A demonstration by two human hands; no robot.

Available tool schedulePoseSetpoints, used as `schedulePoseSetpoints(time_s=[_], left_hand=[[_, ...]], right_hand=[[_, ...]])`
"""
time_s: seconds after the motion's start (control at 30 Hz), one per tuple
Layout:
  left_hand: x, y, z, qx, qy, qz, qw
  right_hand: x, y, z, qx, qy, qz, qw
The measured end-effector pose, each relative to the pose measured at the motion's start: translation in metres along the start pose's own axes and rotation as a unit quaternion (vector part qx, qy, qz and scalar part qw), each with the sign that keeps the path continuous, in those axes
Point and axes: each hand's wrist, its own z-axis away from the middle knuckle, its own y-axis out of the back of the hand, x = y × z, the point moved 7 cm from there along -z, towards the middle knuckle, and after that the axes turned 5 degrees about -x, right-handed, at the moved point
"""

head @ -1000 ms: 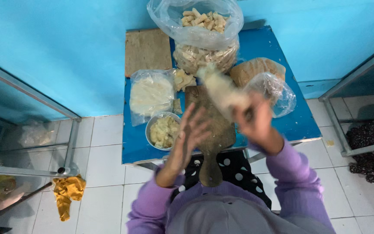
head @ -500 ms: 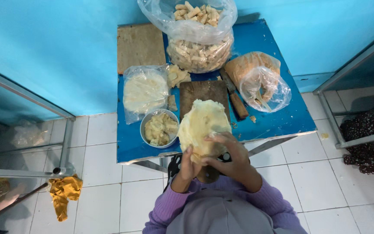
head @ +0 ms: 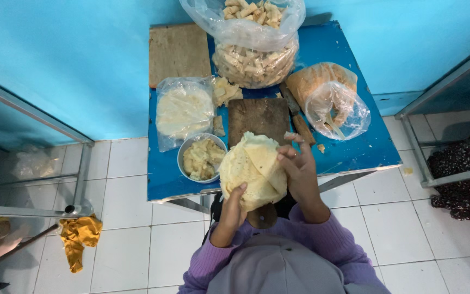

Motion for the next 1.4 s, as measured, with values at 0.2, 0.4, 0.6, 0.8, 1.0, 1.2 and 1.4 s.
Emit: schedulePoseSetpoints(time_s=[0.2, 0.4, 0.6, 0.8, 1.0, 1.2, 1.4], left_hand=[[0.006, 0.014, 0.0, -0.011, -0.006, 0.041, 0.999], [0.012, 0.019, 0.008, -0.037, 0.037, 0.068, 0.996], [0.039, 0.031, 0.019, -0.062, 0.084, 0.037, 0.994], [0.089, 0.056, 0.038, -0.023, -0.012, 0.077, 0.997], [0.122, 0.06, 0.059, -0.024, -0.113, 0.098, 0.988], [0.134, 0.05, 0.06, -0.017, -0.156, 0.084, 0.984], [0.16, 0.043, 0.079, -0.014, -0.233, 0.043, 0.971]], right_hand=[[-0.004, 0.012, -0.012, 0.004, -0.021, -0.144, 0.989], [-0.009, 0.028, -0.017, 0.019, -0.04, -0.188, 0.981], [-0.026, 0.037, -0.016, 0.021, -0.008, -0.189, 0.982], [-0.064, 0.056, -0.009, 0.1, 0.077, -0.156, 0.98], [-0.103, 0.054, -0.044, 0.068, 0.25, 0.084, 0.962], [-0.07, -0.005, -0.066, -0.123, 0.336, 0.449, 0.819], [-0.017, -0.05, -0.011, -0.259, 0.304, 0.53, 0.749]])
